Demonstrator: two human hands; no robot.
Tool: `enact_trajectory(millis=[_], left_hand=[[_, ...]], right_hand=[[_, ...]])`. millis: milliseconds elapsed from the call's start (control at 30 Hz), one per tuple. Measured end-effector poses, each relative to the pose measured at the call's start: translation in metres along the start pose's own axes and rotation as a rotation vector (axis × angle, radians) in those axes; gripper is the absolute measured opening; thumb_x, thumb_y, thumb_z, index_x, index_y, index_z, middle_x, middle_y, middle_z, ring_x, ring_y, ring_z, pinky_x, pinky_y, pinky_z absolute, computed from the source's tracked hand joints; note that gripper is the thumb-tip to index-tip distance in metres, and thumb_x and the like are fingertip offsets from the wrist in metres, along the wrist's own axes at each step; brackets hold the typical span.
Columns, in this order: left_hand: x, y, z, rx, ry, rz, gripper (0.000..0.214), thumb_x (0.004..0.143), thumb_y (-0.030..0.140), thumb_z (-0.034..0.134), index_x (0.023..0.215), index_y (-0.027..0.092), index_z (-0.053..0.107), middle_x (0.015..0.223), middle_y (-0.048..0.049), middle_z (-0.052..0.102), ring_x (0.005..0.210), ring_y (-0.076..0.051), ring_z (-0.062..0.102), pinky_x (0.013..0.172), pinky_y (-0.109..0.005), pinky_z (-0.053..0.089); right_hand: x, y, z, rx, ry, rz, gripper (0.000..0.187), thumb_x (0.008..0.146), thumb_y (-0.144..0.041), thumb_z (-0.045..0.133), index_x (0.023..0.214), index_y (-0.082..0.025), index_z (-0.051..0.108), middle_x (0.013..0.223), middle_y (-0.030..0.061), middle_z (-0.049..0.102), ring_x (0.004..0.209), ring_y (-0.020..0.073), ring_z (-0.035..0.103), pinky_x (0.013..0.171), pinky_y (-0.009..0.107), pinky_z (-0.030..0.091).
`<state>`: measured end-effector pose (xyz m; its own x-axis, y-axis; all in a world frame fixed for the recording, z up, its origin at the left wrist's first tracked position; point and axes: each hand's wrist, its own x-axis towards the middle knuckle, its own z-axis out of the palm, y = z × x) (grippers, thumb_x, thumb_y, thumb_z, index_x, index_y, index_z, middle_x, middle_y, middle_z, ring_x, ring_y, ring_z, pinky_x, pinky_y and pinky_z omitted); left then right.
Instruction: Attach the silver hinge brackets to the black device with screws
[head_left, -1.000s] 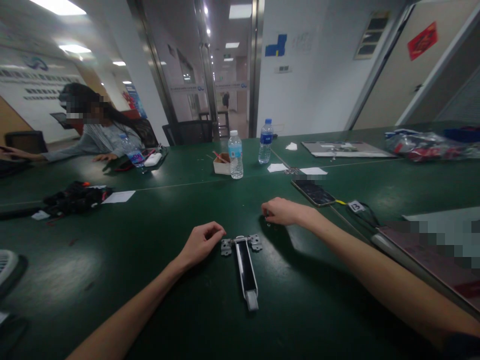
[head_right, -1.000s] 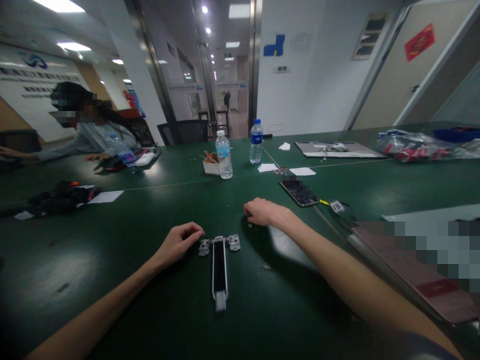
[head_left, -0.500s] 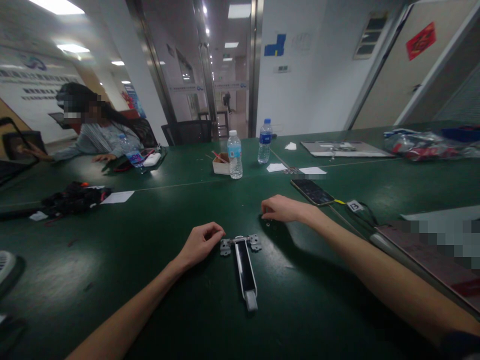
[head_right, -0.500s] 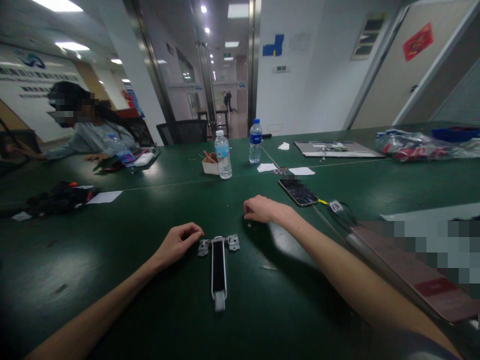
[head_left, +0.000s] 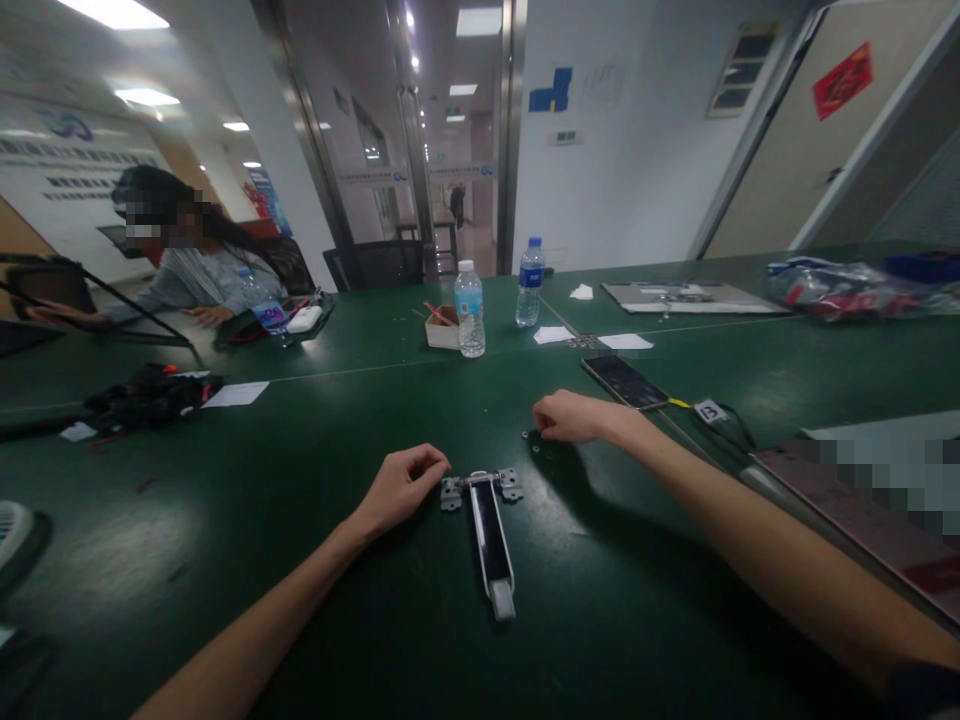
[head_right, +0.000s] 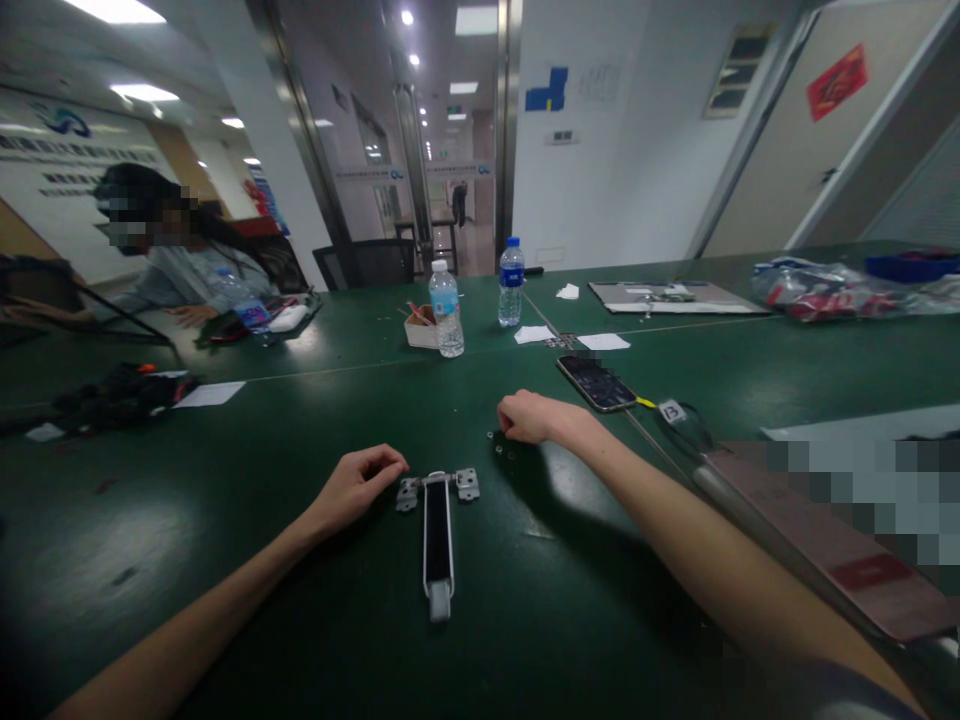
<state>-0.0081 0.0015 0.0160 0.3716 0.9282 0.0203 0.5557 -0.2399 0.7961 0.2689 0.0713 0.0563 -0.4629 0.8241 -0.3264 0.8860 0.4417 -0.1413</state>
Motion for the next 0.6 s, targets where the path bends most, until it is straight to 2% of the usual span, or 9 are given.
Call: enact_trajectory(millis=[333, 600], left_hand=[[0.001, -0.003, 0.001, 0.004, -0.006, 0.009, 0.028, 0.086, 0.039, 0.048, 0.088, 0.015, 0.061, 0.081, -0.0021, 0.063, 0.074, -0.017, 0.059, 0.066, -0.029, 0.047], [0.0, 0.001, 0.001, 0.018, -0.016, 0.014, 0.026, 0.086, 0.037, 0.048, 0.088, 0.014, 0.061, 0.081, -0.0022, 0.062, 0.073, -0.016, 0.058, 0.066, -0.028, 0.046]], right_hand=[[-0.001, 0.01, -0.003, 0.065, -0.012, -0.076, 0.02, 0.076, -0.017, 0.054, 0.093, -0.017, 0.065, 0.09, 0.006, 0.067, 0.077, 0.0176, 0.061, 0.063, 0.026, 0.042], [-0.008, -0.002, -0.01, 0.069, -0.025, -0.047, 0.024, 0.075, -0.017, 0.053, 0.094, -0.015, 0.066, 0.09, 0.0071, 0.067, 0.076, 0.0176, 0.061, 0.062, 0.026, 0.042]])
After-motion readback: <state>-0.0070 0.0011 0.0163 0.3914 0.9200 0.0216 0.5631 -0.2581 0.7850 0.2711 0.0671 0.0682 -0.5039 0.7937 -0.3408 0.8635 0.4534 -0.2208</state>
